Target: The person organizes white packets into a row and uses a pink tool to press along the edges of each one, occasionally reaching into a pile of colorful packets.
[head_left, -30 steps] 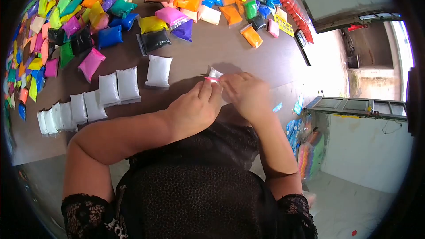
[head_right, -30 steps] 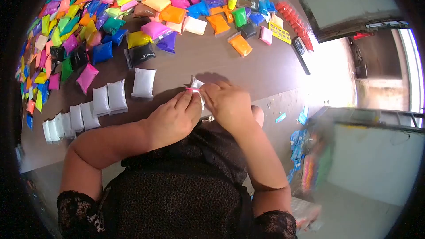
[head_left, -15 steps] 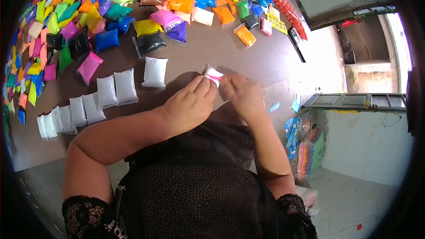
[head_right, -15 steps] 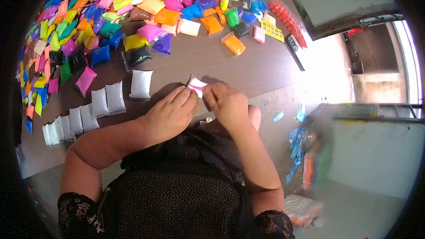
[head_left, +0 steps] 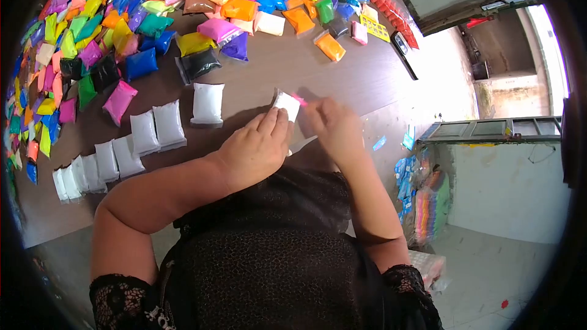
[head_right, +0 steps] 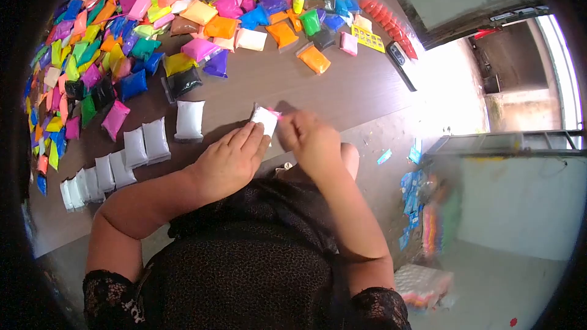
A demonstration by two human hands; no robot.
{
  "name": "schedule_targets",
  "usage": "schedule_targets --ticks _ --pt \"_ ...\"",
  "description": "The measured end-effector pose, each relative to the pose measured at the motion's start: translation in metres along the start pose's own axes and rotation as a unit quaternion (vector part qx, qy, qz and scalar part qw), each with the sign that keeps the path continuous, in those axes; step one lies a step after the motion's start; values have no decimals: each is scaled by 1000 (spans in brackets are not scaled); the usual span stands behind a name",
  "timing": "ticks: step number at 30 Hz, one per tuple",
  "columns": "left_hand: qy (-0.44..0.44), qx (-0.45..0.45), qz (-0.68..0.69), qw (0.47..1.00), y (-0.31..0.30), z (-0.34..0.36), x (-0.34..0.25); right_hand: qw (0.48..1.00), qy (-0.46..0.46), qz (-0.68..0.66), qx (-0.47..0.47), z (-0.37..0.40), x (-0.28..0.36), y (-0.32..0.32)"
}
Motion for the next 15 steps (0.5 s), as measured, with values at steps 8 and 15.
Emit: schedule_targets --ticks 8,15 --pt "-101 102 240 960 1 -7 23 990 79 -90 -72 -10 -19 4" --pt "-110 -74 268 954 9 -3 35 976 100 -182 -70 6 -16 0"
Point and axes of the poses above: each hand's wrist, its own z-axis away from the middle knuckle, its own y-axis out of the palm, x = y × z, the point moved 2 cm from there along -z, towards the middle knuckle, and after that the axes turned 7 degrees about y, right-handed, at the moved point
